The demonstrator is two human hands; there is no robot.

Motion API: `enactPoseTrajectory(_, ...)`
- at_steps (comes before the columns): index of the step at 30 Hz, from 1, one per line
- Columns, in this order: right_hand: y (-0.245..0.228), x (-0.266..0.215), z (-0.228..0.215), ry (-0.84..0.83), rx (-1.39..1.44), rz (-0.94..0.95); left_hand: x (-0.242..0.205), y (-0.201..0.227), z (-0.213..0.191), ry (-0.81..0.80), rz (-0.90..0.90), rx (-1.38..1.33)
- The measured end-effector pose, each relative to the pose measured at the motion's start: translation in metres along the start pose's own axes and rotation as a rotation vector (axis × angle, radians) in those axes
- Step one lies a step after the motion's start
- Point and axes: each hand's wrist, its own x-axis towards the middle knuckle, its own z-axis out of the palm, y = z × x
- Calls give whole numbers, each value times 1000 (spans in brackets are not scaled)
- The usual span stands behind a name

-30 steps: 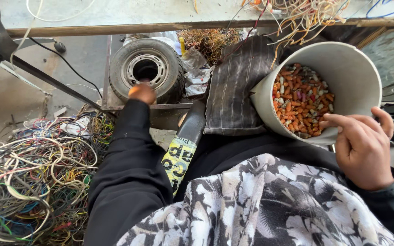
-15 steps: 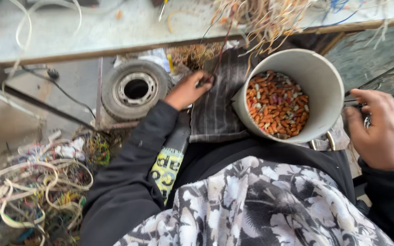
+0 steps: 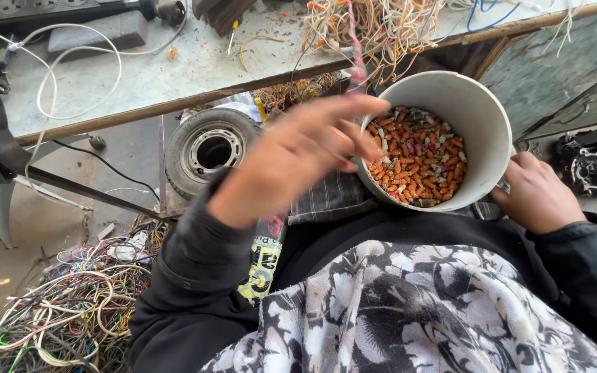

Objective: The person sorts a tangled bundle of multi-colored wires from a bucket, separating them by hand and occasionally using pliers to cut or strip sections. The person places sorted wires into the bucket and continues handling the remaining tangled mass.

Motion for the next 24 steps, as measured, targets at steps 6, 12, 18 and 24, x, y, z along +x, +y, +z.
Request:
enactPoseTrajectory(6,-12,-1,-13,-41,0,2,27,-37,67,-276,298,855)
enactPoseTrajectory(12,-24,-2,-24,-38,30,-16,33,-28,85,-330,365,1088)
enactPoseTrajectory(18,-26,0,-27,-100,66,-52,41,-3,63,-386,-37,1440)
enactPoseTrajectory(24,-26,6,-26,-142,73,-72,85,-37,-26,516,177,1283)
